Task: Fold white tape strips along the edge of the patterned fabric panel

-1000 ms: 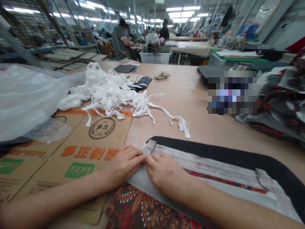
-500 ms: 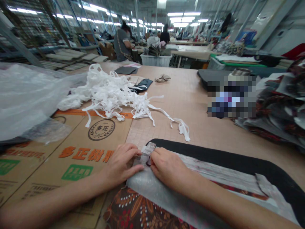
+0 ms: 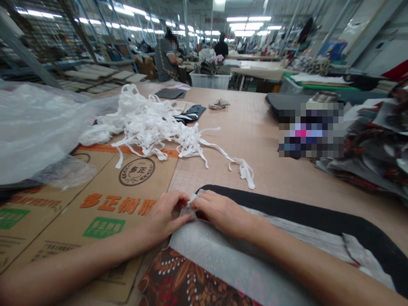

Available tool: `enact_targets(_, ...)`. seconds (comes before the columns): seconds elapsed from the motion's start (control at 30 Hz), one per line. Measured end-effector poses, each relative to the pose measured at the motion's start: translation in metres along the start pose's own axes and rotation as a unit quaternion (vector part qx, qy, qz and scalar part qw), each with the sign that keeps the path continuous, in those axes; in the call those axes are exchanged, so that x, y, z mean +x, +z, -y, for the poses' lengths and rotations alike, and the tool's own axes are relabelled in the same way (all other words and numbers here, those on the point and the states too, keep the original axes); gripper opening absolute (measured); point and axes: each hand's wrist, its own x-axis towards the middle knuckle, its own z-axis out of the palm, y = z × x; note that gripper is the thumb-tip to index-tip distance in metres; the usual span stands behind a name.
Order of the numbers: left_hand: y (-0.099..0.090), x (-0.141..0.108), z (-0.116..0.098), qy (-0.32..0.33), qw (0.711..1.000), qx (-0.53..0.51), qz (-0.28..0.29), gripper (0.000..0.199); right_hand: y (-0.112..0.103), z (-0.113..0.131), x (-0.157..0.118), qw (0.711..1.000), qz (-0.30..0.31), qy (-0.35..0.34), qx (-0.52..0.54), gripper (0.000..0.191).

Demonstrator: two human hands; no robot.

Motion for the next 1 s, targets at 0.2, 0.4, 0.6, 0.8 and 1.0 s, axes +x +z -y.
enact_targets(0.2, -0.005, -0.004, -0.004, 0.140, 0.975, 0.163, 0.050, 0.019, -0.003, -0.003, 0.011, 0.999, 0.025, 0.013, -0.033, 0.016)
enact_targets(0.4, -0.012, -0.003, -0.014, 0.226, 0.945, 0.223, 0.076, 0.032, -0.004, -0.006, 0.025, 0.991, 0.082, 0.015, -0.102, 0.012)
enact_targets(0.6, -0.009, -0.002, -0.015, 0.223, 0.944, 0.225, 0.090, 0.036, -0.009, -0.005, 0.039, 0.985, 0.130, 0.056, -0.095, 0.013)
enact_targets(0.8, -0.009, -0.003, -0.013, 0.174, 0.949, 0.223, 0.137, 0.026, 0.001, -0.011, 0.033, 0.990, 0.028, 0.107, -0.083, 0.012)
enact_targets(1.0, -0.004, -0.003, -0.008, 0.242, 0.945, 0.200, 0.090, 0.035, -0.001, 0.024, -0.032, 0.985, -0.021, 0.067, -0.157, 0.018)
